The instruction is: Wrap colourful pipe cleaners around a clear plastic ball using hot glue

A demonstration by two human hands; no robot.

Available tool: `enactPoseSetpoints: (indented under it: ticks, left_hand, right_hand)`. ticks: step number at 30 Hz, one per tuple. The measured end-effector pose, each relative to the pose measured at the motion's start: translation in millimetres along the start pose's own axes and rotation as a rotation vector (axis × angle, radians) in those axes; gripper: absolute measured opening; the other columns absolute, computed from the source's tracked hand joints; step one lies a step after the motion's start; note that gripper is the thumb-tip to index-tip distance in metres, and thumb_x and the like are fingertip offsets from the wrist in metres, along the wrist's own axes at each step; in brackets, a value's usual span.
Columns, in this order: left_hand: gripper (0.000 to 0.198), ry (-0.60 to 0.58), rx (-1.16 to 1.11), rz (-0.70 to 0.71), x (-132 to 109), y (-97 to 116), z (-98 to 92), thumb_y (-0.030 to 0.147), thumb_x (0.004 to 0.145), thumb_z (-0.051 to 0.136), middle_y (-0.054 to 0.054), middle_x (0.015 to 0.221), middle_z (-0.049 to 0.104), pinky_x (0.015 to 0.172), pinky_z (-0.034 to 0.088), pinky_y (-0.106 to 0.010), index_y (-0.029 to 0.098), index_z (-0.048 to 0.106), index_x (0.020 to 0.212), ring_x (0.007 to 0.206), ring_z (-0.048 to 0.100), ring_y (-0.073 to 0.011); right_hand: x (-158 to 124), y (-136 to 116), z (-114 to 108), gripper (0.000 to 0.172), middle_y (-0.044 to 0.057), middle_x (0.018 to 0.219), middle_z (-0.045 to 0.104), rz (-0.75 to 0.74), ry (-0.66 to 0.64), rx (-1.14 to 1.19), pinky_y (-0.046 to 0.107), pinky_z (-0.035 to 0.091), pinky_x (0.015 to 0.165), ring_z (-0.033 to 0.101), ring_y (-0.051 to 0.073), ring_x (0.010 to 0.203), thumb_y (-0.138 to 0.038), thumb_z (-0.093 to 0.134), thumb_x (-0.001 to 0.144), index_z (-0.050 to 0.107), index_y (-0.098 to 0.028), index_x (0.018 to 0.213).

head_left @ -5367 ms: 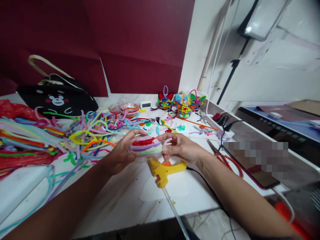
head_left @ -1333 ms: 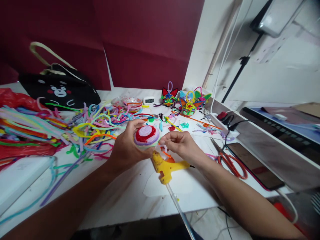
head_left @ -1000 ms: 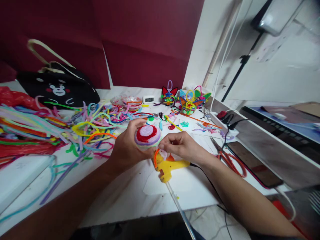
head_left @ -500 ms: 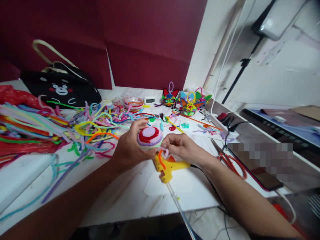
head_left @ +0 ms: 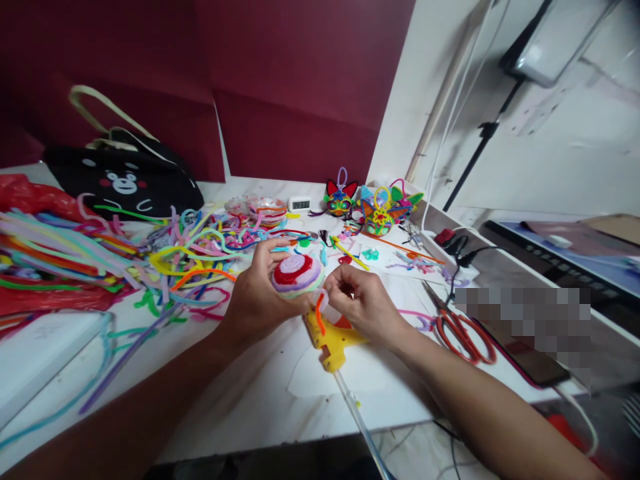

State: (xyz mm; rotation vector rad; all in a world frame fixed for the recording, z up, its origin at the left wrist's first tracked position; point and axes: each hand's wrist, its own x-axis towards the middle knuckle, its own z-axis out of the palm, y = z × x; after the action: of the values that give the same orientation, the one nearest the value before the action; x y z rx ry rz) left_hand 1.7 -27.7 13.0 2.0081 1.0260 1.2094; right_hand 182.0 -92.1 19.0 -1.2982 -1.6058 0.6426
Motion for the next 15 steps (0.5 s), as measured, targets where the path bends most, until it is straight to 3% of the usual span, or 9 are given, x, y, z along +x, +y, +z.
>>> enactPoseSetpoints:
  ticks: [6, 15]
  left_hand:
    - [0.090, -0.010, -0.042, -0.034, 0.6, -2.3, -0.9, 0.021, 0.052, 0.085, -0.007, 0.114, 0.066, 0.089, 0.057, -0.033, 0.027, 0.042, 0.131, 0.103, 0.070, -0.0254]
    - [0.083, -0.053, -0.282, -0.182, 2.3, -0.5, 2.7, 0.026, 0.051, 0.083, -0.005, 0.104, 0.066, 0.078, 0.056, -0.030, 0.025, 0.044, 0.124, 0.096, 0.070, -0.0238]
  right_hand:
    - [-1.0, -2.8, 2.3, 0.008, -0.004, 0.061, 0.051, -0.090, 0.074, -0.069, 0.020, 0.032, 0.050, 0.044, 0.009, 0.053, -0.023, 0.053, 0.081, 0.055, -0.018, 0.074]
    - [-1.1, 5.0, 2.2, 0.010, 0.000, 0.071, 0.055, -0.428, 0.150, -0.277, 0.023, 0.038, 0.056, 0.050, 0.012, 0.064, -0.016, 0.050, 0.088, 0.053, -0.019, 0.079]
